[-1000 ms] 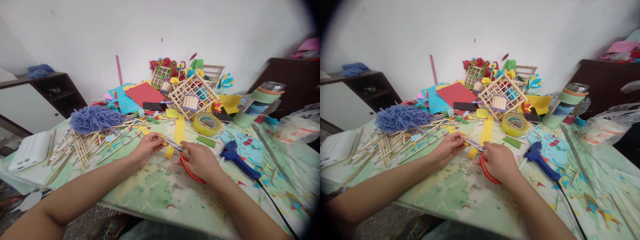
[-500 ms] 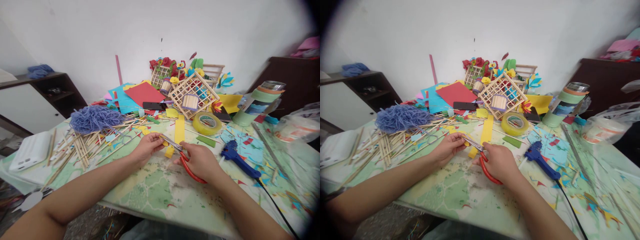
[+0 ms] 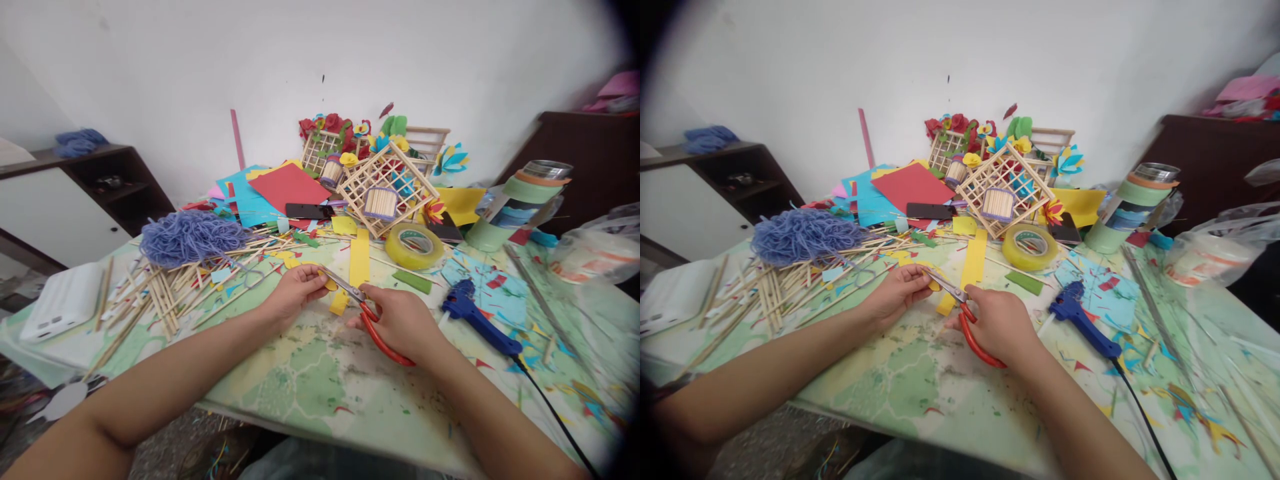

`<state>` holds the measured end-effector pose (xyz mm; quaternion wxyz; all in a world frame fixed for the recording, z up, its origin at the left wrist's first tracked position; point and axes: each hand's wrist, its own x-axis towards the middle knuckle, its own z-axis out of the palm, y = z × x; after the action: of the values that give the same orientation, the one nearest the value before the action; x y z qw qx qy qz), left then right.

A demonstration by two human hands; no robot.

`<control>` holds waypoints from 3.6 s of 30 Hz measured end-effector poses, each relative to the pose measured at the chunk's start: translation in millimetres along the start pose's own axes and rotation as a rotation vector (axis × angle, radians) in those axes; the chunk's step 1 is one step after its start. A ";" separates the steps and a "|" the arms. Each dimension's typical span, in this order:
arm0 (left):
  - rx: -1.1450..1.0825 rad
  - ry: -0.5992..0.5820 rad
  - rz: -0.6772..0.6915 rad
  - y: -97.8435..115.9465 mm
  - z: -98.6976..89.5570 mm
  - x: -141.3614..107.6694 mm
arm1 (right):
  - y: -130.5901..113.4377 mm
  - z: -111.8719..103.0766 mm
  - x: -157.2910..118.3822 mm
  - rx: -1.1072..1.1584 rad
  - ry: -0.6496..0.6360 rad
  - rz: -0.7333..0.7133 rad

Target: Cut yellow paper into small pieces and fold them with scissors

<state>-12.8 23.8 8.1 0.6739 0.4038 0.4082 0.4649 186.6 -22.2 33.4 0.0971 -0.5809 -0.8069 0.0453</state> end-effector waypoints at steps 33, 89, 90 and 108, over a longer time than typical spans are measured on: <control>0.181 -0.106 0.071 9.8 -7.2 3.7 | 1.8 -2.3 0.4 -0.057 -0.006 0.015; 1.194 -0.248 0.516 9.1 -19.2 11.8 | 48.1 11.3 14.4 -0.141 0.142 0.417; 1.234 -0.301 0.533 5.2 -16.0 9.0 | 48.7 12.1 14.8 -0.144 0.133 0.417; 1.412 -0.474 0.796 -13.3 0.9 -5.5 | 9.2 31.0 9.5 0.230 0.295 -0.300</control>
<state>-9.4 15.2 -2.9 0.1172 0.9307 0.2782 0.2065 185.7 -9.1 2.4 0.2852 -0.4401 -0.8507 0.0367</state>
